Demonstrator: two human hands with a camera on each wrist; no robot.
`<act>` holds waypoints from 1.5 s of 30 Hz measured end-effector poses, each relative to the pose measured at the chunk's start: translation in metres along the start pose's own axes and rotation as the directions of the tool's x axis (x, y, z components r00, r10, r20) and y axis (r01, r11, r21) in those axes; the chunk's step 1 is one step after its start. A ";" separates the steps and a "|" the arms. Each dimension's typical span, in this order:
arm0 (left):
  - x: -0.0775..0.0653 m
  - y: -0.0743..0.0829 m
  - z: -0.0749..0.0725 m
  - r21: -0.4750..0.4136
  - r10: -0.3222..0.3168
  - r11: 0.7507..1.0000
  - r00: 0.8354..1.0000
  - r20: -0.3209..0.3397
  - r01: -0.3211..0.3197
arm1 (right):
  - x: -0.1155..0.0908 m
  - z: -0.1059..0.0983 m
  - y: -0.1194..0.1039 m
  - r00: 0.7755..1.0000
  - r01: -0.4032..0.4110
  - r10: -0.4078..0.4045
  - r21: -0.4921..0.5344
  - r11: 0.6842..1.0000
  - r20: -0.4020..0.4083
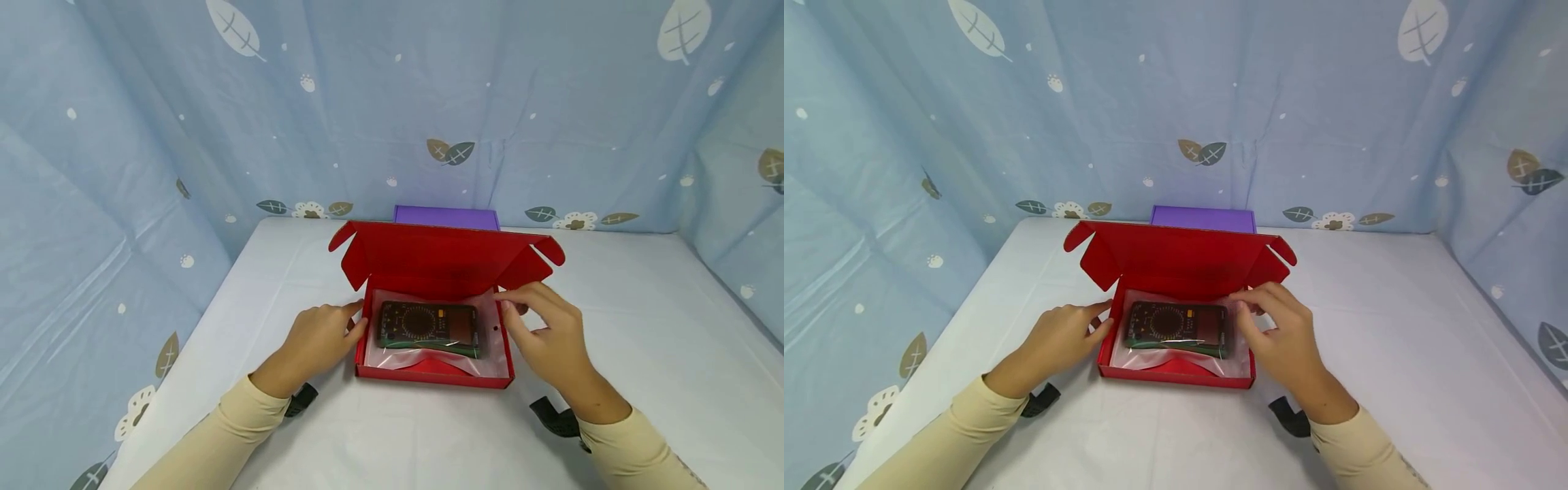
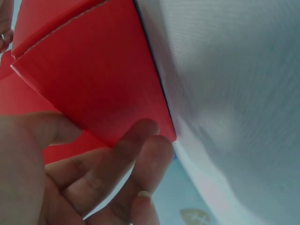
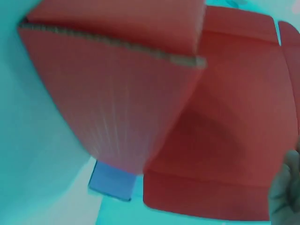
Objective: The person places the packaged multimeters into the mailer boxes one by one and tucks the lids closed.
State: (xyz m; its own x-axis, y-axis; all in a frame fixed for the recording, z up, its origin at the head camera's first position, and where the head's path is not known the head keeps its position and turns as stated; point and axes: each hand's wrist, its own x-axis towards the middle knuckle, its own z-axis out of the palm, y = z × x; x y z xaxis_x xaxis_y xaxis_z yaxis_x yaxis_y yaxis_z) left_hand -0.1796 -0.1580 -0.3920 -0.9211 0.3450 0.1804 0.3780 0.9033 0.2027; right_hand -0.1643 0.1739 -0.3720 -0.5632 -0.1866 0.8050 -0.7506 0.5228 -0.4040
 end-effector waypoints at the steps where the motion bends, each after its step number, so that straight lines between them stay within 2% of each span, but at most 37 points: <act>1: 0.000 -0.001 0.000 0.001 0.001 1.000 1.000 -0.003 -0.001 | 0.000 -0.002 0.001 0.999 -0.005 0.005 -0.009 1.000 -0.041; 5: 0.001 -0.004 0.000 -0.012 0.002 1.000 0.998 -0.055 -0.002 | -0.001 -0.008 0.006 0.977 -0.044 0.034 -0.044 0.998 -0.209; 8: 0.003 -0.006 0.000 -0.050 -0.012 0.999 0.989 -0.146 0.005 | 0.000 -0.012 0.010 0.931 -0.074 0.061 -0.022 0.997 -0.359; 11: 0.005 -0.007 -0.002 -0.112 -0.035 0.994 0.965 -0.261 0.006 | 0.001 -0.014 0.012 0.878 -0.104 0.110 0.039 0.994 -0.466; 12: 0.005 -0.008 -0.002 -0.135 -0.042 0.991 0.953 -0.301 0.001 | 0.001 -0.015 0.013 0.868 -0.119 0.133 0.060 0.991 -0.479; 14: 0.006 -0.008 -0.002 -0.191 -0.067 0.982 0.928 -0.366 -0.004 | 0.002 -0.017 0.014 0.863 -0.162 0.183 0.085 0.983 -0.471; 16: 0.006 -0.009 -0.003 -0.257 -0.096 0.966 0.907 -0.410 -0.014 | 0.002 -0.018 0.015 0.871 -0.213 0.222 0.070 0.974 -0.439; 18: 0.007 -0.010 -0.004 -0.328 -0.123 0.944 0.898 -0.422 -0.024 | 0.001 -0.018 0.018 0.883 -0.258 0.252 0.039 0.965 -0.396; 21: 0.008 -0.011 -0.006 -0.436 -0.148 0.899 0.911 -0.385 -0.038 | -0.001 -0.015 0.023 0.898 -0.303 0.286 0.001 0.953 -0.334; 24: 0.009 -0.011 -0.007 -0.525 -0.151 0.850 0.935 -0.320 -0.042 | -0.003 -0.013 0.027 0.909 -0.337 0.319 -0.020 0.941 -0.269; 27: 0.010 -0.011 -0.006 -0.567 -0.131 0.823 0.954 -0.271 -0.048 | -0.003 -0.012 0.028 0.919 -0.347 0.329 -0.053 0.936 -0.216; 30: 0.011 -0.011 -0.003 -0.568 -0.089 0.820 0.966 -0.243 -0.067 | -0.004 -0.010 0.029 0.934 -0.328 0.312 -0.074 0.942 -0.174; 36: 0.011 -0.009 -0.001 -0.553 -0.033 0.828 0.977 -0.212 -0.092 | -0.003 -0.006 0.029 0.964 -0.251 0.241 -0.091 0.964 -0.109; 45: 0.012 -0.010 0.001 -0.524 0.017 0.844 0.982 -0.190 -0.116 | -0.001 -0.005 0.027 0.974 -0.211 0.200 -0.105 0.972 -0.107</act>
State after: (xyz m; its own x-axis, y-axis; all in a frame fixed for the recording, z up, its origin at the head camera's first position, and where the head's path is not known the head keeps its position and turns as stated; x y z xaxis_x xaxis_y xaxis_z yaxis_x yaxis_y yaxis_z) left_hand -0.1947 -0.1622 -0.3929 -0.8800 0.3056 0.3637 0.4748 0.5889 0.6540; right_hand -0.1824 0.1929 -0.3815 -0.6615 0.0119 0.7499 -0.5745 0.6348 -0.5168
